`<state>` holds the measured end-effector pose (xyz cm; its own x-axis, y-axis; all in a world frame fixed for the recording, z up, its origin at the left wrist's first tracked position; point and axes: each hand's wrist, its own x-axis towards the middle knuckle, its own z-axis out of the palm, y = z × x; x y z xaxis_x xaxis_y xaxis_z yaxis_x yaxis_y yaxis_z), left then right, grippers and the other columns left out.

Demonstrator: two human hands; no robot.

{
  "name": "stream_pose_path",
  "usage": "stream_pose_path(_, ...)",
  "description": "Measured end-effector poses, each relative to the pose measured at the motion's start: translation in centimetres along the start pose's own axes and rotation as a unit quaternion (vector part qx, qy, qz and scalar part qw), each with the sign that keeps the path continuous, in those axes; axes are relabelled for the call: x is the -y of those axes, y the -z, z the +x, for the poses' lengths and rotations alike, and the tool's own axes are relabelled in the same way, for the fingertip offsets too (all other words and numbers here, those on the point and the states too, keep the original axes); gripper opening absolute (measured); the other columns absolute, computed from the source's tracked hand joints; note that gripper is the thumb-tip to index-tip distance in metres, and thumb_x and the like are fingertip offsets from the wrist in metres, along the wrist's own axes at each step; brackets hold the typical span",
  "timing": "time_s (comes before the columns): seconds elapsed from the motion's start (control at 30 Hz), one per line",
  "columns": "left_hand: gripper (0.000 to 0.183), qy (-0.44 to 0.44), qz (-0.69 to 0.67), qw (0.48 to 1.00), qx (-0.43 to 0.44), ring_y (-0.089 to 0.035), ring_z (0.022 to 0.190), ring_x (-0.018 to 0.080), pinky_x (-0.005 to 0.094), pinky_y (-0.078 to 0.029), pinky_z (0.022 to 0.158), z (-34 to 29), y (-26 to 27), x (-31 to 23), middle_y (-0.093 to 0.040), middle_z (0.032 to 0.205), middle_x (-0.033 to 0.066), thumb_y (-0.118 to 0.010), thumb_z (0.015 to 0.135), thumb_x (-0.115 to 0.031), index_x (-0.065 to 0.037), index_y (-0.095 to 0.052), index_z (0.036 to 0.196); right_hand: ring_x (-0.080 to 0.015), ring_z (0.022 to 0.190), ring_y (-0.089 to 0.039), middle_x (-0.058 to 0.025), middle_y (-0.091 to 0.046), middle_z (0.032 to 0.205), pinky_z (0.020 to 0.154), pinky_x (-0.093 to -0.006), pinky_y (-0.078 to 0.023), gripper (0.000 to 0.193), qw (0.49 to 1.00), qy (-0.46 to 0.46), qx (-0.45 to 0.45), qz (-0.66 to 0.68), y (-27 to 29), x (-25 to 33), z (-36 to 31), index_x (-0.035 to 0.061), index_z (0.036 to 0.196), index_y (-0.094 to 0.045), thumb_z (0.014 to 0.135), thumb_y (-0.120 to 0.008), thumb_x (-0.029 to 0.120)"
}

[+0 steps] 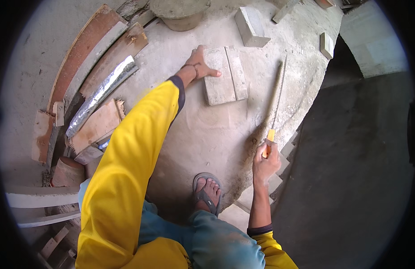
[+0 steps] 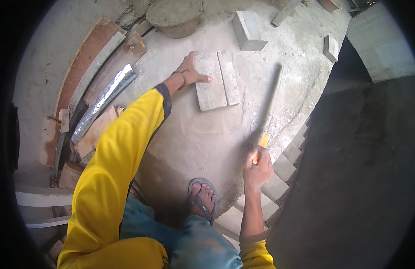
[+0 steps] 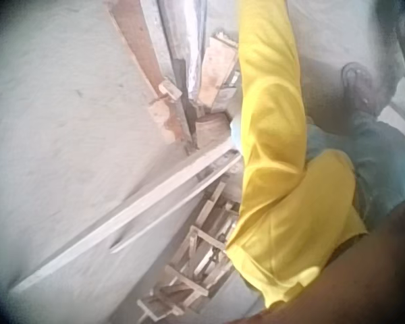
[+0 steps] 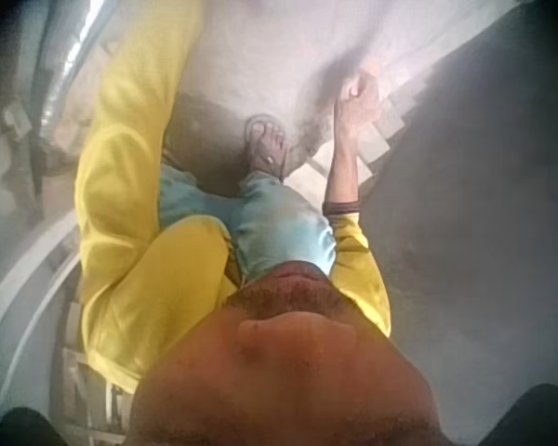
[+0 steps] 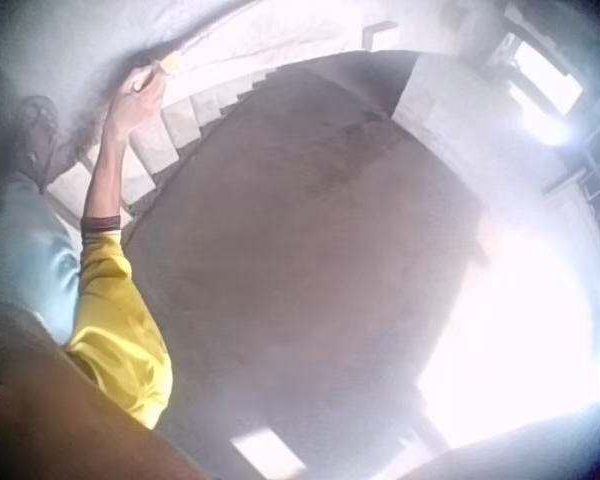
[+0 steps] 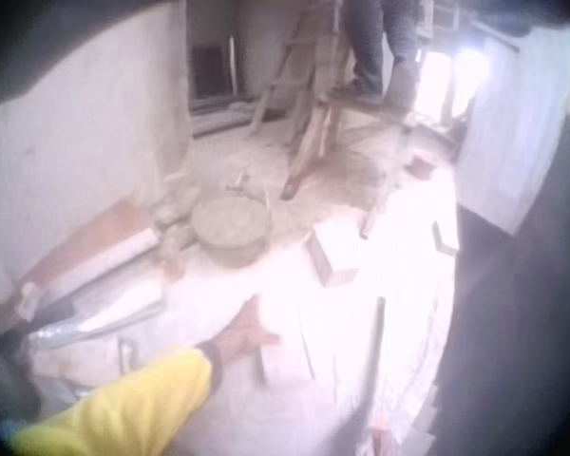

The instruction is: The person measures and cuts a brick using a hand saw and tape measure. They repeatedly measure the brick, mark it, and saw it into smaller pieces, handing the cut pieces to another person.

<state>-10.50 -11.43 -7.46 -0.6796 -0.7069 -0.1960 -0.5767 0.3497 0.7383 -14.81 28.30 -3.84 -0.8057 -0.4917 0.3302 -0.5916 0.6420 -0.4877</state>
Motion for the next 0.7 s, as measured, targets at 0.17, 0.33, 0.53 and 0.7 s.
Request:
stream_pose_path(0.17,0.101,-0.122,0.032,0.987,-0.101,-0.044,0.133,0.0410,0.0450,-0.040,0.113,-8.0,-1.8,-5.0,-0.042,0.144,0.0225,-0.095,0.059,-0.033,-0.011,-0.041,0.142,-0.0370,0.087,-0.070,-0.0152,-0.073,0.096,0.079,-0.0447,-0.055,0.024,0.997,-0.020,0.072,-0.009,-2.8,-1.2,-1.6,0.0073,0.112,-0.068,0.090,-0.070,0.015)
stream_pose_path(0.33,0.085,-0.218,0.082,0.953,-0.193,-0.038,0.136,0.0422,0.0525,-0.037,0.113,-15.4,-3.3,-6.5,-0.035,0.149,0.0212,-0.091,0.067,-0.024,-0.012,-0.044,0.136,-0.0355,0.106,-0.066,-0.0149,-0.069,0.112,0.091,-0.0463,-0.051,0.041,0.987,-0.019,0.156,0.014,-2.2,-0.8,-1.7,0.0110,0.125,-0.063,0.085,-0.074,0.015)
stream_pose_path(0.53,0.090,-0.253,-0.006,0.959,-0.123,-0.038,0.137,0.0429,0.0533,-0.036,0.115,-18.7,-4.7,-7.0,-0.035,0.148,0.0209,-0.092,0.067,-0.022,-0.011,-0.040,0.140,-0.0376,0.116,-0.061,-0.0158,-0.064,0.122,0.096,-0.0487,-0.049,0.054,0.963,-0.028,0.267,0.008,-1.9,-0.2,-1.5,0.0193,0.134,-0.058,0.083,-0.076,0.014)
stream_pose_path(0.7,0.109,-0.206,0.002,0.977,-0.049,-0.044,0.132,0.0409,0.0471,-0.044,0.109,-19.2,-3.9,-8.1,-0.039,0.142,0.0218,-0.093,0.064,-0.025,-0.008,-0.029,0.151,-0.0380,0.115,-0.059,-0.0168,-0.060,0.121,0.095,-0.0504,-0.048,0.056,0.960,-0.043,0.275,0.029,-3.1,-1.4,-3.5,0.0149,0.139,-0.054,0.087,-0.072,0.012)
